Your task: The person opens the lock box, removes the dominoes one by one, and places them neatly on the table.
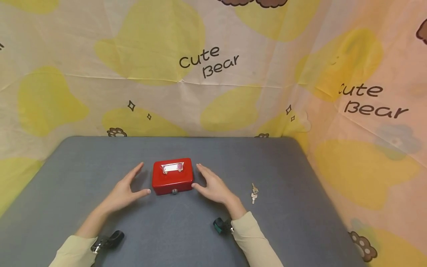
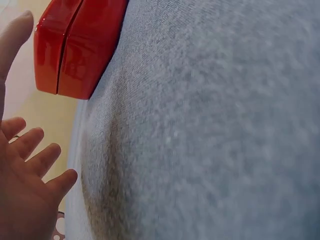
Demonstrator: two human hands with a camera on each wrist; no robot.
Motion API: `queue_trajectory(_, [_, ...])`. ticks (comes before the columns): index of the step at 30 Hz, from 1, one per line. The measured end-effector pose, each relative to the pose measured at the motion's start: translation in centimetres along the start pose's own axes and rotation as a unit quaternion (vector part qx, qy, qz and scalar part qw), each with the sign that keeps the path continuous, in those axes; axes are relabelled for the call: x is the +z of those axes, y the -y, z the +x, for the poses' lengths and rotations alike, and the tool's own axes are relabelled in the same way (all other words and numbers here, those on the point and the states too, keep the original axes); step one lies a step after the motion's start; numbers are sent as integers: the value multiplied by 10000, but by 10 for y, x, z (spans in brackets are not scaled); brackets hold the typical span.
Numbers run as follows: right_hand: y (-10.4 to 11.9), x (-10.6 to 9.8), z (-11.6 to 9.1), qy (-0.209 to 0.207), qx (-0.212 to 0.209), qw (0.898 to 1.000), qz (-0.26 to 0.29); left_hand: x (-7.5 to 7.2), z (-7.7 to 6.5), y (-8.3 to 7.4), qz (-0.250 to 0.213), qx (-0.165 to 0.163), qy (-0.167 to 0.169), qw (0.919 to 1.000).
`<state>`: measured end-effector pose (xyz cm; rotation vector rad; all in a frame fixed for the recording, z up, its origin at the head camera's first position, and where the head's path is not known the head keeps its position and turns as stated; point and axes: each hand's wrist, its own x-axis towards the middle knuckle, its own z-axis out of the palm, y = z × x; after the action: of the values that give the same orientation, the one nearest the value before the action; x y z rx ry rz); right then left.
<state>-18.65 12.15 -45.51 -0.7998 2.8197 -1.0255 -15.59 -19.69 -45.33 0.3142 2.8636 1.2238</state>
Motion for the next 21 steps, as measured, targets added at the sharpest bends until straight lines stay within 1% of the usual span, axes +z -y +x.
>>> queue_trajectory(5, [2,5,5,95,62,9999,125,5,6,-2,21,8,104,9999])
queue_trajectory(9, [6,8,8,120,12,9997,209,8,10,-3,5,-4,201,9998])
queue_trajectory(17, [10,10,12,139,126,9984,538,10,18,-3,61,85,290,9995])
queue_trajectory(21, [9,12,14,105,98,9980,612,12,20,-4,38,113,368,9993])
